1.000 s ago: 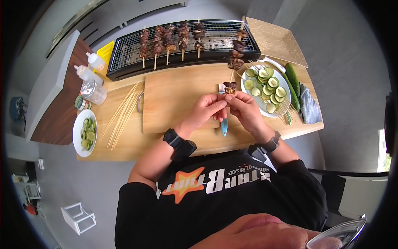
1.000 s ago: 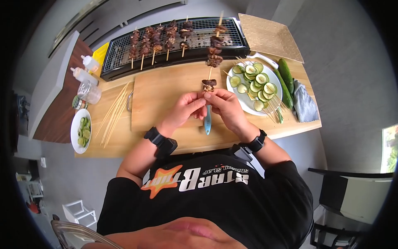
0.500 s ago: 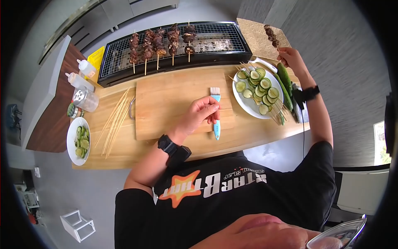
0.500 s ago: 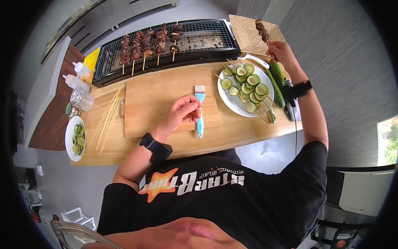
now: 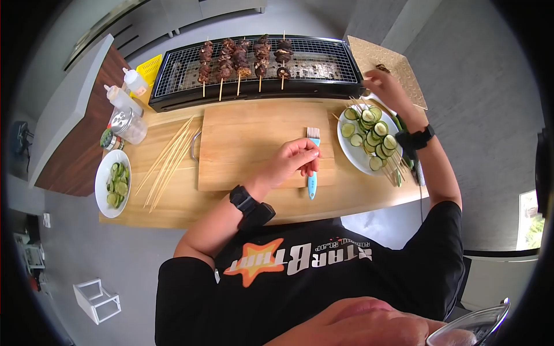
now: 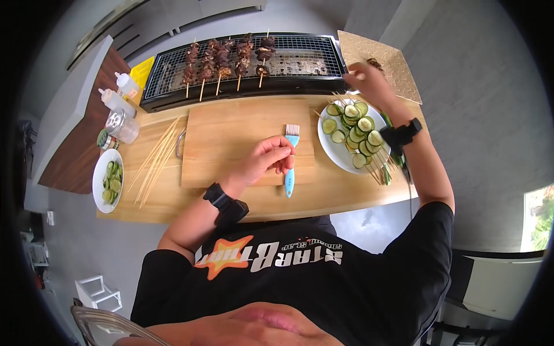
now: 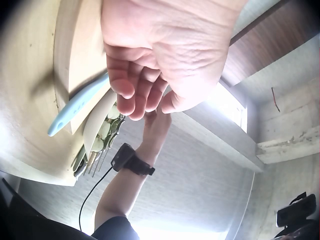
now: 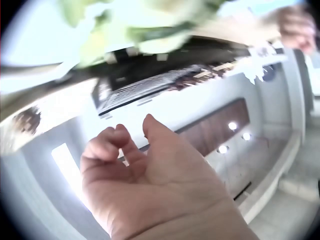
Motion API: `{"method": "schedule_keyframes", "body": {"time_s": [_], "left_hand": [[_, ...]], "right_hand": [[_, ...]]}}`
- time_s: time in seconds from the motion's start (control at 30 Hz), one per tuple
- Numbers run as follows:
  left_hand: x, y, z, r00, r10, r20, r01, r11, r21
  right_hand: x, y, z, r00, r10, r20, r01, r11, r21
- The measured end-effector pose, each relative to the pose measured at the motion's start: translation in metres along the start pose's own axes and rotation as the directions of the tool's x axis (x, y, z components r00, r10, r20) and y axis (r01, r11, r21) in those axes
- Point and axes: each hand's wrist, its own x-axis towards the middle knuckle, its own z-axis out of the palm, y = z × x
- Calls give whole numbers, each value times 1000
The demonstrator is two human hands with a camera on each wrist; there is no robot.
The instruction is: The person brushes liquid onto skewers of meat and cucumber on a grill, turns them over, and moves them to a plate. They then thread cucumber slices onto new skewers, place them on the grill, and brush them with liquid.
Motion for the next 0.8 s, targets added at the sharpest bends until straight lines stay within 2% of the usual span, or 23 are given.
{"method": "schedule_keyframes", "body": {"time_s": [0.03, 0.07, 0.1, 0.17, 0.33, 0.47, 0.63, 0.7, 0.77, 0.8], "left_hand": [[0, 0, 1, 1000, 7, -2, -7, 1000, 2], [0, 0, 1, 1000, 13, -3, -13, 1000, 3], [0, 0, 2, 1000, 7, -1, -7, 1000, 2], [-1, 2, 1, 1000, -1, -4, 1, 1000, 2], [-4, 9, 4, 1000, -19, -8, 19, 999, 26], [-5, 11, 6, 1000, -13, -1, 13, 1000, 28], [-3, 4, 3, 1000, -8, -9, 8, 1000, -9], [-3, 2, 2, 1000, 3, -1, -3, 1000, -28], [-2, 1, 2, 1000, 13, 3, -13, 999, -37], [-2, 1, 2, 1000, 10, 1, -10, 999, -34]], "right_hand": [[4, -11, 16, 990, -95, 100, 81, 987, 138], [-1, -49, 21, 962, -33, 270, -42, 963, 267], [-1, -68, 31, 925, -39, 378, -121, 912, 392], [5, -92, 53, 866, -53, 498, -239, 829, 505], [36, -109, 111, 796, -20, 605, -536, 440, 720], [46, -108, 125, 801, -13, 599, -559, 344, 755], [32, -89, 87, 882, 86, 463, -456, 402, 794], [24, -69, 58, 929, 119, 349, -361, 494, 791], [21, -33, 20, 940, 126, 316, -322, 629, 707], [17, -20, 6, 950, 173, 259, -308, 646, 698]]}}
